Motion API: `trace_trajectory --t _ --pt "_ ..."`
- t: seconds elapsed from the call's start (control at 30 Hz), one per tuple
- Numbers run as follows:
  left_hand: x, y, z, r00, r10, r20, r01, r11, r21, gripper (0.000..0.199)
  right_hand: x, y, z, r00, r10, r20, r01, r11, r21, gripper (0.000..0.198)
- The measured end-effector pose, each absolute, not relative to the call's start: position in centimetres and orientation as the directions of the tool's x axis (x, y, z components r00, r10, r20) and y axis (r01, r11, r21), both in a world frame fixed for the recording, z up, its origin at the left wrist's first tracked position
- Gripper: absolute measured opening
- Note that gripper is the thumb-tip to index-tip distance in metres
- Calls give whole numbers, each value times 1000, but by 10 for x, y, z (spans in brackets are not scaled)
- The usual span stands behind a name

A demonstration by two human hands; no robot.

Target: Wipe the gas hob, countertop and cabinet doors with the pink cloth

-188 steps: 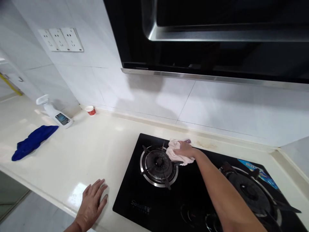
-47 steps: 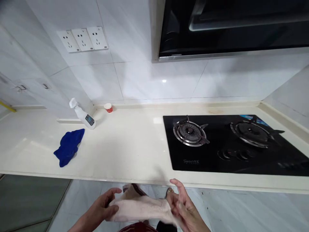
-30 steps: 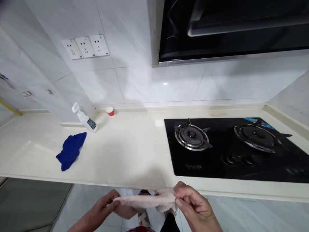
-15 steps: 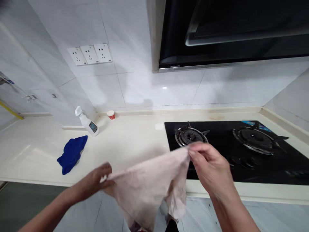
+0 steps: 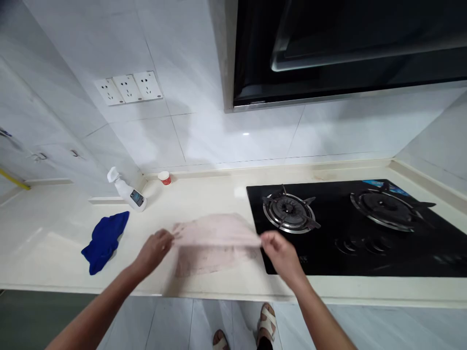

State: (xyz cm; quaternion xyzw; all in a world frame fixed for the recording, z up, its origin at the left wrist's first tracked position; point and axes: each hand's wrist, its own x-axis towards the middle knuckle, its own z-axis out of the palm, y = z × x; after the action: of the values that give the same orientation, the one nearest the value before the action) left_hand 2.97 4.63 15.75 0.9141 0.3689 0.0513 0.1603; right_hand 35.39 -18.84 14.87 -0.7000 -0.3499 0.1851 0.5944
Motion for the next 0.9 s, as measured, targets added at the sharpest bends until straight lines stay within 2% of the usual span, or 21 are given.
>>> trace_trajectory --t 0.1,0.13,0.17,0.23,0.3,0.4,0.47,0.53,0.63,0.7,0.8,0.9 --pt "0 11 119 757 632 -167 646 -684 339 17 337 -247 87 670 741 41 268 -190 -944 39" --pt "-7 4 108 752 630 -192 652 -670 355 17 334 -265 66 673 739 -15 289 -282 -915 39" --pt "-12 0 99 733 651 -195 669 -641 377 16 334 -280 48 673 736 -75 295 -360 -885 39" --pt "-14 5 84 661 736 -151 716 -557 420 20 338 -298 20 710 697 -102 319 -447 -835 38" --pt "-4 20 74 570 817 -90 758 -480 441 31 347 -298 7 731 682 -32 392 -457 -798 37" --pt "23 42 66 457 889 -36 817 -403 412 52 365 -272 3 717 674 178 570 -418 -707 39" --pt "45 48 64 379 925 -1 850 -347 396 58 378 -252 1 705 642 302 665 -449 -597 44" --pt "69 45 60 323 946 23 870 -306 386 60 392 -239 -5 705 606 369 704 -534 -468 51" --pt "108 29 49 264 965 3 894 -246 374 63 413 -232 -21 730 567 382 678 -668 -306 61" --pt "137 17 39 247 968 -46 905 -213 367 67 422 -232 -31 767 528 364 627 -739 -247 66" --pt "181 8 28 267 959 -92 914 -222 339 75 426 -232 -39 805 489 335 571 -792 -215 69" --pt "225 19 27 351 933 -78 899 -313 305 79 424 -230 -37 812 490 315 564 -799 -211 66"
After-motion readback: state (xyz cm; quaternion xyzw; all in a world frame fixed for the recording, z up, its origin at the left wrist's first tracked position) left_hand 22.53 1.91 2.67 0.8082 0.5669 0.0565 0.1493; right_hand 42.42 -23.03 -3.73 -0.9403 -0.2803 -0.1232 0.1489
